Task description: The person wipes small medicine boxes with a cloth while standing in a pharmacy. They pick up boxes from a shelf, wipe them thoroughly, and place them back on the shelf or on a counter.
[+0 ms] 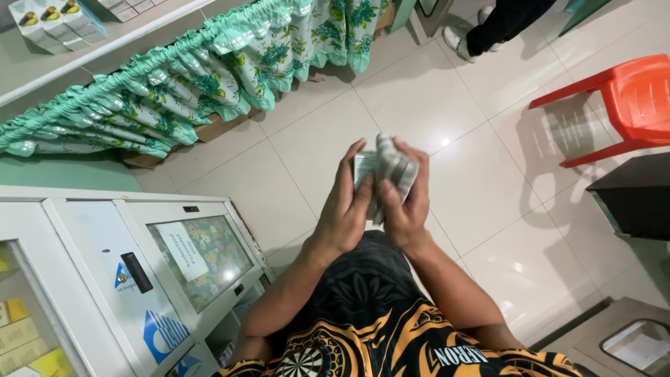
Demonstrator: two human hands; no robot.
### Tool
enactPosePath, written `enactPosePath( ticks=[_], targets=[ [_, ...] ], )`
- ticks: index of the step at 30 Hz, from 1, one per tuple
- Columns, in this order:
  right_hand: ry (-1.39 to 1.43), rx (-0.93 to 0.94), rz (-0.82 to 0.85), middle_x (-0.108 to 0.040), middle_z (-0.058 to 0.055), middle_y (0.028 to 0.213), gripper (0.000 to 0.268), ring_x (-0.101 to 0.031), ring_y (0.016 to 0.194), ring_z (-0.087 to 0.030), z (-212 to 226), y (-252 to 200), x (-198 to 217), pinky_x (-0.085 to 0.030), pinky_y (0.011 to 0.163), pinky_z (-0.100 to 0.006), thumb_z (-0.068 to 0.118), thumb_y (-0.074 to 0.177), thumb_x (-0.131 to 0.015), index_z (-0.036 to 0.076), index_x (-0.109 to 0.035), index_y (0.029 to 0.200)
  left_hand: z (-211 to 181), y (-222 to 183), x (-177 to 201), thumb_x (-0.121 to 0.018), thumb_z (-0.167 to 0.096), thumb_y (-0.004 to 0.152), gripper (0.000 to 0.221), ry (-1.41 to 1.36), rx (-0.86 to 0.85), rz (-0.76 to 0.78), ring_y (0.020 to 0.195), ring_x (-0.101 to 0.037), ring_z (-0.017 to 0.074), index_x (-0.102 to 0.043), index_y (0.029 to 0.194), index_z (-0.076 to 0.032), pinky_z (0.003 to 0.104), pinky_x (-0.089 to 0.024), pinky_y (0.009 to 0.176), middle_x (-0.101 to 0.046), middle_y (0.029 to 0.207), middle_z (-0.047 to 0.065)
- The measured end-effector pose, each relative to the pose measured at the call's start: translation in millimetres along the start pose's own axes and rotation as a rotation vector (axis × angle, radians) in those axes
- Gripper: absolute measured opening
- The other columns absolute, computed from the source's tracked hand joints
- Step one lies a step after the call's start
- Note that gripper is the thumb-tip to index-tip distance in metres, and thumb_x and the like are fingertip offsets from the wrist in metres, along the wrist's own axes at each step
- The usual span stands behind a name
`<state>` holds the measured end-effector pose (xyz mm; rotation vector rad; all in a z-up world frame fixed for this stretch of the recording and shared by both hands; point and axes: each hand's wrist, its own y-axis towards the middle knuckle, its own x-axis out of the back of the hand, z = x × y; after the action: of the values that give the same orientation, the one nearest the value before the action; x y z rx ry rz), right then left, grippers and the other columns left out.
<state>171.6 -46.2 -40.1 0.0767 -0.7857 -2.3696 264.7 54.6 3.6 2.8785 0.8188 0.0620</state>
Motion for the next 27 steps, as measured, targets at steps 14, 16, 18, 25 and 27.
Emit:
enactPosePath(
  ticks=[14,16,18,25,27],
  targets=[
    [0.003,-0.109,0.101,-0.048,-0.018,0.128,0.060,-0.051,0.115,-0.027,17.5,-7.7,-9.6,-0.040,0.105,-0.047,0.029,0.102,-0.056,-0.005,-0.042,0.150,4.1,3.3,10.3,-0.037,-0.031,0.112,0.054,-0.023,-0.029,-0.134,0.145,-0.034,0.0478,-0.028,0.158,-0.005,0.060,-0.024,0.119,-0.037,0.153,0.032],
    [0.010,-0.095,0.101,-0.047,-0.016,0.128,0.060,-0.050,0.116,-0.025,15.4,-4.9,-7.2,-0.039,0.106,-0.046,0.028,0.102,-0.057,-0.004,-0.042,0.151,4.2,4.5,8.7,-0.035,-0.029,0.112,0.053,-0.006,-0.007,-0.118,0.145,-0.034,0.0498,-0.027,0.158,-0.005,0.061,-0.024,0.119,-0.037,0.153,0.033],
    [0.012,-0.062,0.082,-0.046,-0.018,0.128,0.061,-0.049,0.115,-0.027,10.5,-0.6,-3.8,-0.037,0.106,-0.048,0.028,0.102,-0.058,-0.005,-0.042,0.150,-0.5,3.8,4.7,-0.033,-0.033,0.112,0.056,-0.012,0.036,-0.044,0.141,-0.035,0.0563,-0.025,0.157,-0.001,0.065,-0.026,0.116,-0.040,0.147,0.040],
    [-0.072,-0.067,0.079,-0.045,-0.015,0.132,0.058,-0.049,0.121,-0.025,12.1,7.9,3.7,-0.037,0.109,-0.043,0.029,0.105,-0.056,-0.001,-0.041,0.152,3.0,-0.7,-0.9,-0.037,-0.034,0.111,0.057,0.011,0.036,-0.056,0.143,-0.037,0.0507,-0.027,0.158,-0.003,0.061,-0.029,0.117,-0.040,0.151,0.036],
    [-0.030,-0.120,0.093,-0.046,-0.019,0.127,0.058,-0.051,0.115,-0.028,11.1,6.7,1.9,-0.038,0.106,-0.048,0.026,0.105,-0.054,-0.004,-0.040,0.152,0.2,0.2,-0.7,-0.037,-0.036,0.111,0.058,-0.027,0.024,-0.099,0.144,-0.035,0.0516,-0.025,0.160,-0.006,0.062,-0.026,0.118,-0.039,0.153,0.035]
  ],
)
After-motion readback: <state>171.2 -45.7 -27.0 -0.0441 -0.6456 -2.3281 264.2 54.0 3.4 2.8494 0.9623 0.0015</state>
